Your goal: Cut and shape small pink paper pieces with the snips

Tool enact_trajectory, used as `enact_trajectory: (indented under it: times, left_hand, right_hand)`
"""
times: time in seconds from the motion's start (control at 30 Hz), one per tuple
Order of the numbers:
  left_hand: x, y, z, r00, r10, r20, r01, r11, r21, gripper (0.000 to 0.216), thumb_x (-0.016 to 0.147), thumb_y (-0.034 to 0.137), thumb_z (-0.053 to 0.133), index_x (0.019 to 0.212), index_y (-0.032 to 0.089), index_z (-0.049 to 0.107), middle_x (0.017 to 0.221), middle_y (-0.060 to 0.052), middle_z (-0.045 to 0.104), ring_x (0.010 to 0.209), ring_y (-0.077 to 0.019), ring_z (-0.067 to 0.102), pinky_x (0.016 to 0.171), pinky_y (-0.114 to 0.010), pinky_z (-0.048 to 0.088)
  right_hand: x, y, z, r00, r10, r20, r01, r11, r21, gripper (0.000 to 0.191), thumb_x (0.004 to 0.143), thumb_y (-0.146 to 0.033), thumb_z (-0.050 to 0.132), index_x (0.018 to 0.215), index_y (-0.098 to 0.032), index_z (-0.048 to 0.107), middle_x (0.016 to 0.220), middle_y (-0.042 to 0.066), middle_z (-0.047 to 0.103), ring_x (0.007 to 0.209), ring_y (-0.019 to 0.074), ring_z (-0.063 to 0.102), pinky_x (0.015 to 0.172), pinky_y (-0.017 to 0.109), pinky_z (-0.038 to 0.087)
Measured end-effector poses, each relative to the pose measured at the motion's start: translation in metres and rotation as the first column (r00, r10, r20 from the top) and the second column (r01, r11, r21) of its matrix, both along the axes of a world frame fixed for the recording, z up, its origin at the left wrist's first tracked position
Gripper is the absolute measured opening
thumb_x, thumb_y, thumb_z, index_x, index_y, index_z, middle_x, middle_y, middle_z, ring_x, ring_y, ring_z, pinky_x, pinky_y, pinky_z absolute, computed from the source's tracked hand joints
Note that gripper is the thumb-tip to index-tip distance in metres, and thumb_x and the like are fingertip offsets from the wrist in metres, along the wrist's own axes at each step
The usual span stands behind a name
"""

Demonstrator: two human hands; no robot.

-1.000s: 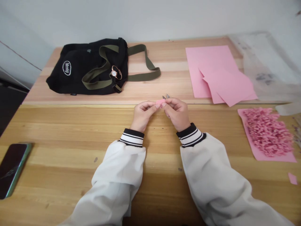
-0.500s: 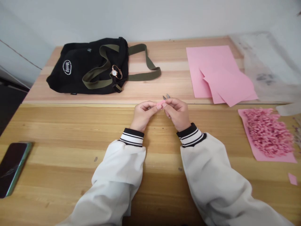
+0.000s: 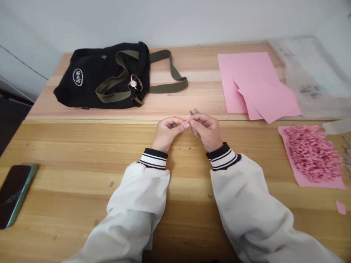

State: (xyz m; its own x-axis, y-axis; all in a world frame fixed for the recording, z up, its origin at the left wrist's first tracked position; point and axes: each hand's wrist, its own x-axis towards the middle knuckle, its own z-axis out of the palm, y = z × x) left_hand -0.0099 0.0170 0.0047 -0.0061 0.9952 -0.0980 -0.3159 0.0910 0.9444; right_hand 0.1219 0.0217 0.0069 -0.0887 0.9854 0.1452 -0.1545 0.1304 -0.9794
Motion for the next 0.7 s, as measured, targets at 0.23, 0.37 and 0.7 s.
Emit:
enact_trajectory:
  times: [0.23,0.37,0.7]
  left_hand:
    - [0.0005,-0.0003,0.0006,1.0,-0.001,0.013,0.002,1.0,-0.015,0.028,0.044,0.031,0.089,0.056,0.016,0.068,0.061,0.002,0.066,0.059,-0.0067,0.055,0.064,-0.022,0.045]
    - [0.0014,-0.0001,0.001,1.0,0.018,0.007,-0.017,1.0,-0.021,0.031,0.042,0.032,0.089,0.055,0.016,0.067,0.062,0.002,0.066,0.06,-0.0074,0.056,0.065,-0.023,0.046]
    - [0.0006,-0.0003,-0.0002,1.0,0.003,0.015,-0.003,1.0,0.015,0.025,0.049,0.031,0.087,0.062,0.017,0.072,0.068,0.0,0.07,0.066,-0.0099,0.061,0.07,-0.025,0.048]
  right_hand:
    - [0.0002,-0.0011,0.0032,1.0,0.022,-0.007,-0.022,1.0,0.012,0.024,0.074,-0.041,0.068,0.068,-0.019,0.063,0.042,-0.007,0.044,0.039,0.0055,0.035,0.039,0.024,0.03]
    - [-0.0004,-0.0007,0.0012,1.0,0.008,-0.017,-0.008,1.0,0.006,0.024,0.072,-0.041,0.069,0.068,-0.018,0.062,0.042,-0.008,0.044,0.039,0.0051,0.035,0.039,0.023,0.028]
    - [-0.0005,0.0024,-0.0039,0.995,-0.094,-0.022,0.093,0.994,-0.051,0.03,0.069,-0.046,0.072,0.064,-0.02,0.058,0.043,-0.007,0.046,0.037,0.0056,0.035,0.037,0.023,0.029]
